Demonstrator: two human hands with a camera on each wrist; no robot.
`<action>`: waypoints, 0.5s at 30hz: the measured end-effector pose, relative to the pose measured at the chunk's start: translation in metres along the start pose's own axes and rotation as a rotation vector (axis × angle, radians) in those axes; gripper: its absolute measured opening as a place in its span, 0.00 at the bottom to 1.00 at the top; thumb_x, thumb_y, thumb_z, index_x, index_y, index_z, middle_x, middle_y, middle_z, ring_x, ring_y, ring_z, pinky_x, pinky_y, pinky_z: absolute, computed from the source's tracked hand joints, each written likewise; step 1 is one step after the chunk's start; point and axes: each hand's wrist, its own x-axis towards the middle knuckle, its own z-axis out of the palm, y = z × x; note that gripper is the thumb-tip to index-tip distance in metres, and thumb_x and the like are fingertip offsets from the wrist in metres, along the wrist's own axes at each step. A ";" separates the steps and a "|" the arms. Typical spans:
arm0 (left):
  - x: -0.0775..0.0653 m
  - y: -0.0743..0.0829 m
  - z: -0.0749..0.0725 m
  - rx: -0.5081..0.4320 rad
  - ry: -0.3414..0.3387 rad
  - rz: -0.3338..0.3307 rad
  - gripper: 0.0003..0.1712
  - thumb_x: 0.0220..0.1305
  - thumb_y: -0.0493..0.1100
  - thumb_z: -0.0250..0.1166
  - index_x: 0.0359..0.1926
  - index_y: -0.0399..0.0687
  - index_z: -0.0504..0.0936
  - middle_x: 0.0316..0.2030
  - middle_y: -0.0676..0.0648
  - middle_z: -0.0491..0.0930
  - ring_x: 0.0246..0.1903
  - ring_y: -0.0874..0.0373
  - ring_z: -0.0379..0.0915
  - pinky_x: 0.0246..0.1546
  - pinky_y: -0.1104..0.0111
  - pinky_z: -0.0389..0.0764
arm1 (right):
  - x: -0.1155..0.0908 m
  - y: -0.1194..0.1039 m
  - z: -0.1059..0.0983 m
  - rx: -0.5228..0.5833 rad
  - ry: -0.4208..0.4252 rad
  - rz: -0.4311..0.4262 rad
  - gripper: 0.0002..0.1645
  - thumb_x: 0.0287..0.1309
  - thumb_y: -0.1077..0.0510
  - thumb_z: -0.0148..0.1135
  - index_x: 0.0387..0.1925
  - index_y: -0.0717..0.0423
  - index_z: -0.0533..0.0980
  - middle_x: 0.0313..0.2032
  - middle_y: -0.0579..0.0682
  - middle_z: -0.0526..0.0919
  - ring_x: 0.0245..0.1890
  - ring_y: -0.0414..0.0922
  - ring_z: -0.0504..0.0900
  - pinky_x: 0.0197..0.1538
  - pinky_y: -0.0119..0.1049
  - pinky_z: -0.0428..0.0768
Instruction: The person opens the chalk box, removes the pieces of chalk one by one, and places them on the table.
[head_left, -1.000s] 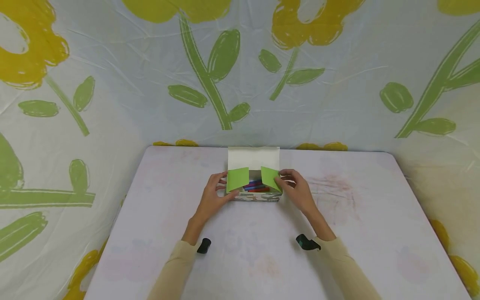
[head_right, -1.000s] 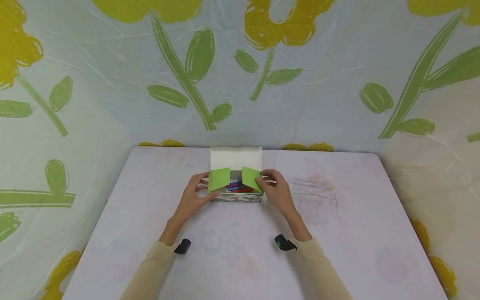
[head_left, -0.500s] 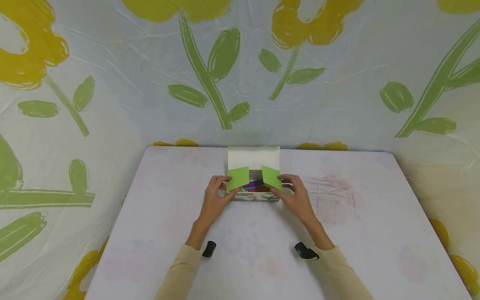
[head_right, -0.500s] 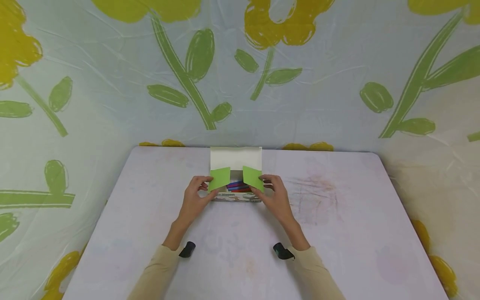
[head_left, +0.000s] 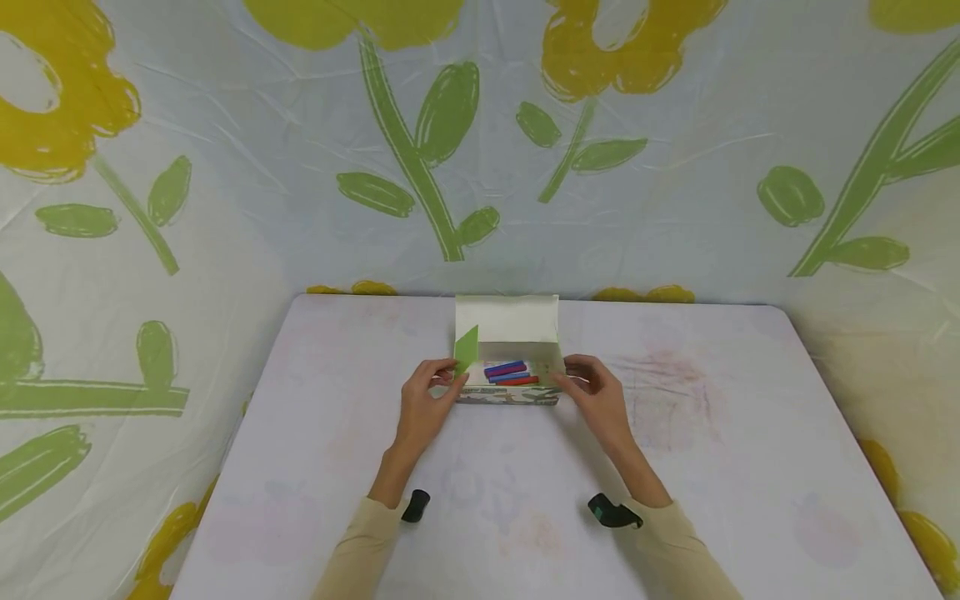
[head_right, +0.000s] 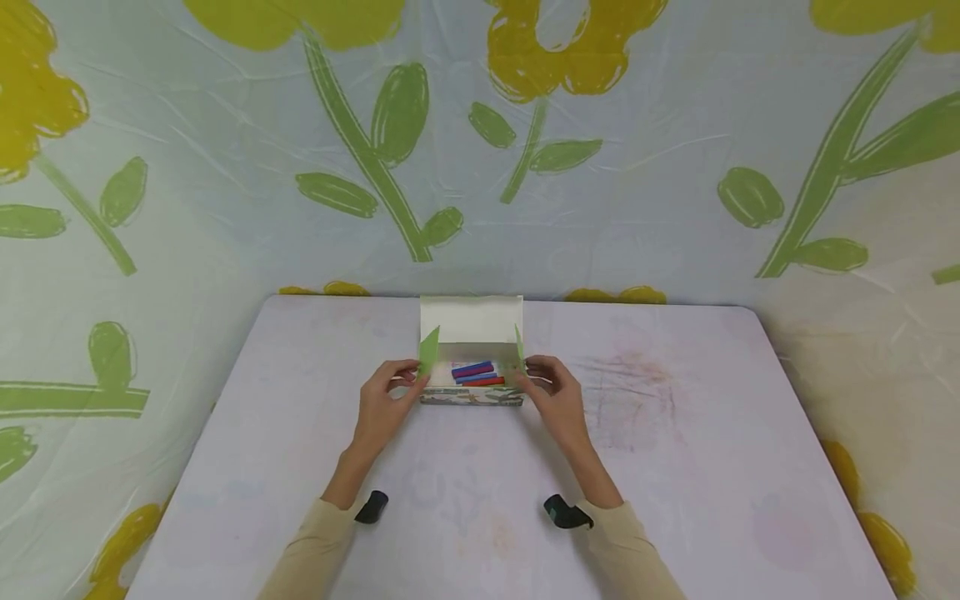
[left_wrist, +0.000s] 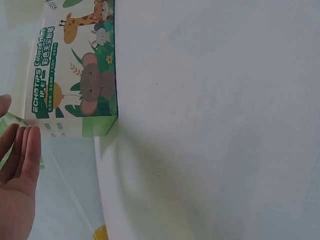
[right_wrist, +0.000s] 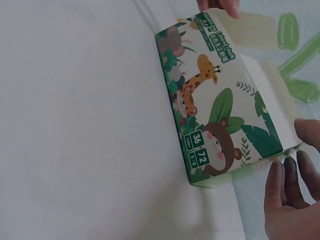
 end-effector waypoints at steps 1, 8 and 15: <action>0.000 0.000 0.000 -0.013 0.006 -0.008 0.16 0.63 0.37 0.75 0.50 0.36 0.85 0.41 0.42 0.83 0.39 0.51 0.81 0.42 0.63 0.87 | -0.001 0.000 0.000 0.003 0.019 0.019 0.24 0.63 0.64 0.71 0.58 0.69 0.76 0.53 0.65 0.80 0.49 0.41 0.82 0.54 0.26 0.81; -0.004 0.004 0.000 -0.099 0.065 -0.087 0.16 0.61 0.30 0.73 0.50 0.30 0.84 0.40 0.34 0.84 0.39 0.43 0.82 0.40 0.52 0.88 | -0.008 -0.004 -0.001 0.043 0.121 0.182 0.27 0.65 0.56 0.71 0.59 0.66 0.74 0.47 0.48 0.81 0.47 0.38 0.83 0.52 0.25 0.82; -0.007 0.009 -0.003 -0.135 0.116 -0.250 0.13 0.64 0.34 0.72 0.47 0.31 0.85 0.40 0.36 0.86 0.41 0.47 0.84 0.43 0.63 0.87 | -0.012 0.002 -0.004 0.233 0.147 0.211 0.20 0.64 0.61 0.71 0.51 0.69 0.74 0.41 0.50 0.83 0.47 0.44 0.85 0.56 0.34 0.83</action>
